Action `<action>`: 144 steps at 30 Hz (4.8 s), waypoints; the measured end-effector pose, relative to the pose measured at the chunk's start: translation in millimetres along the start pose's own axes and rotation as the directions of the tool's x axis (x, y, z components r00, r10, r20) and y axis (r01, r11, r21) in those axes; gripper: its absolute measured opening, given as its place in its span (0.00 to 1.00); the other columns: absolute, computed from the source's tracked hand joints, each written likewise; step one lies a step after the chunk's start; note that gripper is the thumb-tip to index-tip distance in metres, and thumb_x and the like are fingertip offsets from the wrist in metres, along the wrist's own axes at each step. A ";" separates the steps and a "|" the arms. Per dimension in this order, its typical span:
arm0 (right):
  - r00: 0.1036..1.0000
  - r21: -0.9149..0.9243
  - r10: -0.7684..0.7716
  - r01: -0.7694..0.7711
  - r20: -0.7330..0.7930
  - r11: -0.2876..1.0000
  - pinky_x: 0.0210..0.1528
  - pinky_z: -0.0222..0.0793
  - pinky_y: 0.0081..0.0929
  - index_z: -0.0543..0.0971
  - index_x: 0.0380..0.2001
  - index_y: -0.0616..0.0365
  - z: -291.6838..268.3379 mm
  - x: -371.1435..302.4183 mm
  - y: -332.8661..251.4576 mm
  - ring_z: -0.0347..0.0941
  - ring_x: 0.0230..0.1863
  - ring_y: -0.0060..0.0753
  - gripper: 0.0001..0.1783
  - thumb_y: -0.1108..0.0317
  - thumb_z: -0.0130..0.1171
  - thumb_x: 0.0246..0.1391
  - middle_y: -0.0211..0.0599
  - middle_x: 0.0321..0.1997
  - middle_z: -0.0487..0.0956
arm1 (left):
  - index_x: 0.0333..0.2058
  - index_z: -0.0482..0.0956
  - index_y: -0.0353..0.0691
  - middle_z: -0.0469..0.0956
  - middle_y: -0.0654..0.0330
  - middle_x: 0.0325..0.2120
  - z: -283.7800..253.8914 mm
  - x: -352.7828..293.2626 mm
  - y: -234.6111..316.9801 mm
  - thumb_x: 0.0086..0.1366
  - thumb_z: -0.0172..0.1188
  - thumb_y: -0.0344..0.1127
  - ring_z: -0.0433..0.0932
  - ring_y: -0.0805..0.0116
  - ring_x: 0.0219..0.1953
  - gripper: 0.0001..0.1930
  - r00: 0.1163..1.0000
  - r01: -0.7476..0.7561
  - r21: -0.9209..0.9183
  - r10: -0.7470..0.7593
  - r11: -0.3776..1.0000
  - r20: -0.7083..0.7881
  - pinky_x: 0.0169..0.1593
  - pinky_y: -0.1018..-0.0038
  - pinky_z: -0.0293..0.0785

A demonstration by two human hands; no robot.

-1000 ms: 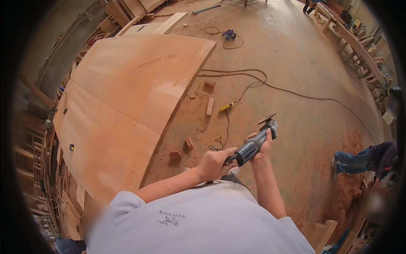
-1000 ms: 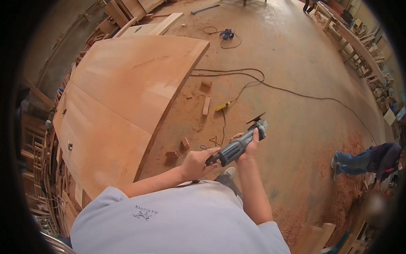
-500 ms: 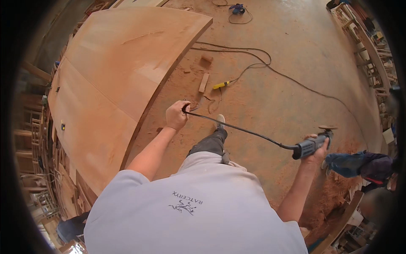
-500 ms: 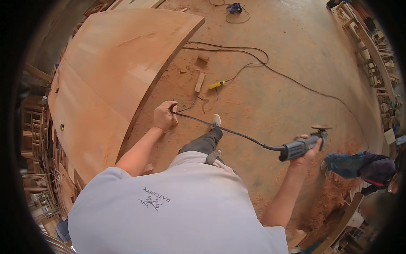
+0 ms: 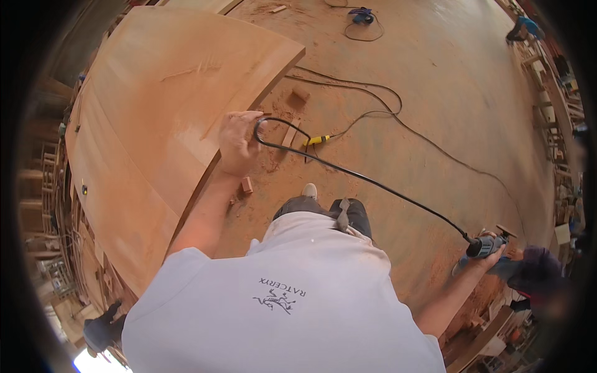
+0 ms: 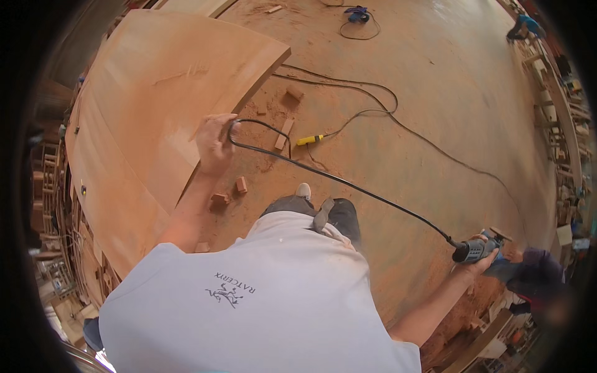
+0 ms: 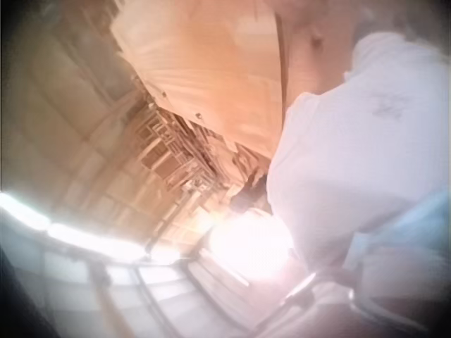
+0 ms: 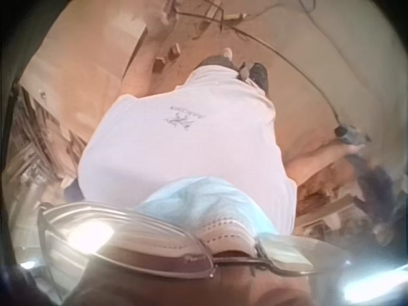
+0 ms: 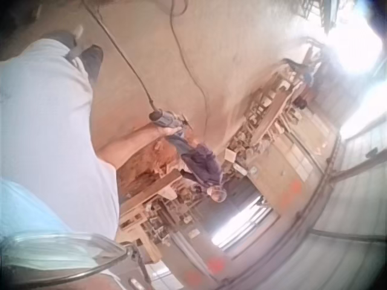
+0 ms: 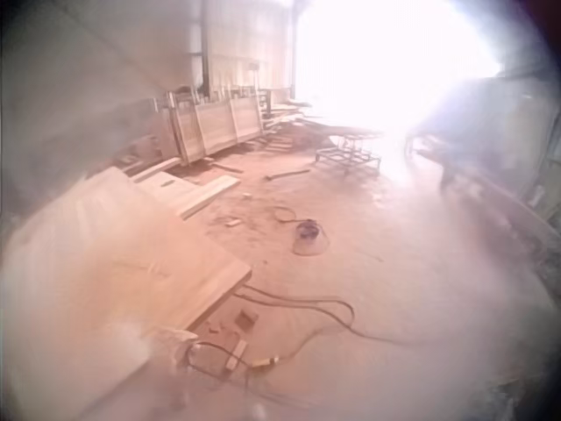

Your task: The person uses an angle grinder with a sanding disc to smooth the surface of a large wooden panel. They move the tool along the edges and across the face of the panel, generating sawdust. The person briefly pauses to wipe the surface with their hand and reposition the tool before continuing the sanding process.

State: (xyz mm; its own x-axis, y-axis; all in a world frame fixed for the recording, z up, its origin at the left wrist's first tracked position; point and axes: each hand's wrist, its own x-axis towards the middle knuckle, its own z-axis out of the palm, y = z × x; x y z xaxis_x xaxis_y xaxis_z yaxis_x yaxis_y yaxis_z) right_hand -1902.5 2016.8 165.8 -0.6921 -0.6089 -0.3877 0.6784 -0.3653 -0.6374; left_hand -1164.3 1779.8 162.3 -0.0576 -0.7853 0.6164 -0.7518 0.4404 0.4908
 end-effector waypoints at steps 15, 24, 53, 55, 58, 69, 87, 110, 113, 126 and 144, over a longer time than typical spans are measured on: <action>0.906 -0.027 0.403 -0.403 0.130 0.915 0.49 0.80 0.42 0.81 0.51 0.47 124.0 311.8 96.2 0.78 0.47 0.40 0.29 0.35 0.46 0.73 0.34 0.42 0.81 | 0.39 0.70 0.34 0.84 0.47 0.35 102.7 157.6 106.3 0.85 0.46 0.41 0.85 0.65 0.37 0.16 0.915 0.246 -0.625 -0.390 0.741 -0.102 0.45 0.67 0.85; 0.789 -0.185 0.569 -0.538 0.231 0.822 0.39 0.82 0.48 0.81 0.46 0.42 230.6 406.6 167.2 0.82 0.40 0.47 0.29 0.31 0.42 0.73 0.37 0.36 0.83 | 0.22 0.65 0.44 0.68 0.64 0.14 128.9 191.6 130.1 0.84 0.45 0.55 0.69 0.76 0.18 0.29 0.805 0.429 -0.678 -0.593 0.596 -0.012 0.23 0.76 0.67; 0.303 -0.458 0.841 -0.730 0.449 0.508 0.40 0.85 0.42 0.79 0.41 0.56 595.3 401.9 381.9 0.82 0.30 0.38 0.23 0.47 0.71 0.59 0.41 0.33 0.83 | 0.23 0.73 0.41 0.69 0.68 0.14 399.2 474.3 80.1 0.76 0.65 0.48 0.67 0.78 0.14 0.24 0.590 0.807 -0.466 -0.467 0.362 0.659 0.17 0.75 0.60; 0.378 -0.609 0.856 -0.602 0.353 0.517 0.43 0.86 0.48 0.79 0.44 0.58 636.0 408.4 401.1 0.86 0.34 0.49 0.27 0.44 0.68 0.60 0.43 0.31 0.84 | 0.24 0.75 0.41 0.71 0.67 0.15 431.6 491.9 43.9 0.75 0.66 0.45 0.68 0.79 0.15 0.21 0.582 0.812 -0.477 -0.525 0.336 0.621 0.18 0.75 0.60; 0.090 -0.512 0.885 -0.787 0.457 0.344 0.74 0.61 0.75 0.80 0.43 0.61 667.3 459.1 437.6 0.77 0.63 0.63 0.24 0.47 0.65 0.64 0.45 0.35 0.86 | 0.25 0.78 0.39 0.73 0.67 0.16 473.6 526.1 11.5 0.73 0.68 0.40 0.68 0.80 0.15 0.18 0.517 0.823 -0.536 -0.635 0.186 0.574 0.19 0.77 0.60; 0.296 -0.553 0.873 -0.683 0.387 0.477 0.54 0.81 0.51 0.79 0.41 0.54 856.7 617.9 525.6 0.84 0.42 0.46 0.21 0.47 0.66 0.62 0.39 0.35 0.85 | 0.24 0.79 0.37 0.77 0.65 0.18 627.8 693.5 -66.7 0.70 0.71 0.45 0.72 0.77 0.22 0.21 0.656 0.754 -0.410 -0.626 0.513 0.422 0.26 0.72 0.67; 0.112 -0.478 0.508 -0.218 0.854 0.851 0.36 0.83 0.35 0.73 0.55 0.51 1321.8 932.7 652.4 0.77 0.46 0.32 0.26 0.43 0.63 0.67 0.31 0.44 0.78 | 0.30 0.76 0.39 0.77 0.55 0.22 721.0 614.8 -247.3 0.61 0.77 0.40 0.76 0.61 0.25 0.17 0.369 0.922 -0.140 -0.929 0.362 0.022 0.32 0.64 0.72; -0.198 -0.802 0.836 0.240 0.512 0.547 0.27 0.82 0.35 0.75 0.45 0.64 1678.2 804.0 1302.2 0.82 0.28 0.38 0.20 0.63 0.70 0.56 0.47 0.31 0.84 | 0.42 0.76 0.42 0.66 0.72 0.22 582.0 1272.7 -834.7 0.80 0.51 0.42 0.58 0.79 0.19 0.11 0.187 -0.132 -0.972 -0.968 -0.195 0.169 0.26 0.76 0.57; -0.414 -0.854 0.850 0.259 0.325 0.452 0.35 0.83 0.31 0.77 0.45 0.63 1749.9 714.1 1365.1 0.85 0.37 0.40 0.24 0.56 0.72 0.55 0.44 0.37 0.83 | 0.42 0.75 0.43 0.68 0.70 0.24 551.2 1314.7 -906.1 0.81 0.51 0.42 0.62 0.76 0.23 0.11 0.144 -0.323 -0.944 -0.989 -0.064 0.018 0.31 0.73 0.62; -0.675 -0.884 0.697 0.144 0.242 0.446 0.59 0.75 0.44 0.77 0.49 0.61 1886.4 502.3 1694.0 0.81 0.50 0.45 0.35 0.44 0.76 0.48 0.45 0.49 0.82 | 0.42 0.72 0.41 0.72 0.61 0.32 376.7 1428.6 -1252.1 0.83 0.50 0.45 0.70 0.63 0.34 0.13 0.000 -0.746 -0.643 -0.966 0.173 -0.260 0.46 0.63 0.73; -0.766 -0.984 0.642 0.123 -0.012 0.129 0.45 0.87 0.52 0.77 0.46 0.61 2007.9 175.6 2011.0 0.82 0.47 0.51 0.30 0.48 0.74 0.54 0.58 0.50 0.80 | 0.46 0.81 0.37 0.83 0.57 0.40 81.3 1315.2 -1649.5 0.81 0.55 0.42 0.82 0.63 0.43 0.13 -0.246 -0.530 -0.689 -0.867 0.495 -0.433 0.54 0.61 0.83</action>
State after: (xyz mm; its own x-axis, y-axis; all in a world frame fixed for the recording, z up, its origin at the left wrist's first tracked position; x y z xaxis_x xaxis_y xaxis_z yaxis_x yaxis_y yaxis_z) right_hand -164.9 -238.6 153.1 0.9633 0.2399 -0.1201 -0.2400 0.5704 -0.7855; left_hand -53.4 -14.9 113.4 0.9506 0.0001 -0.3105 0.1111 0.9336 0.3406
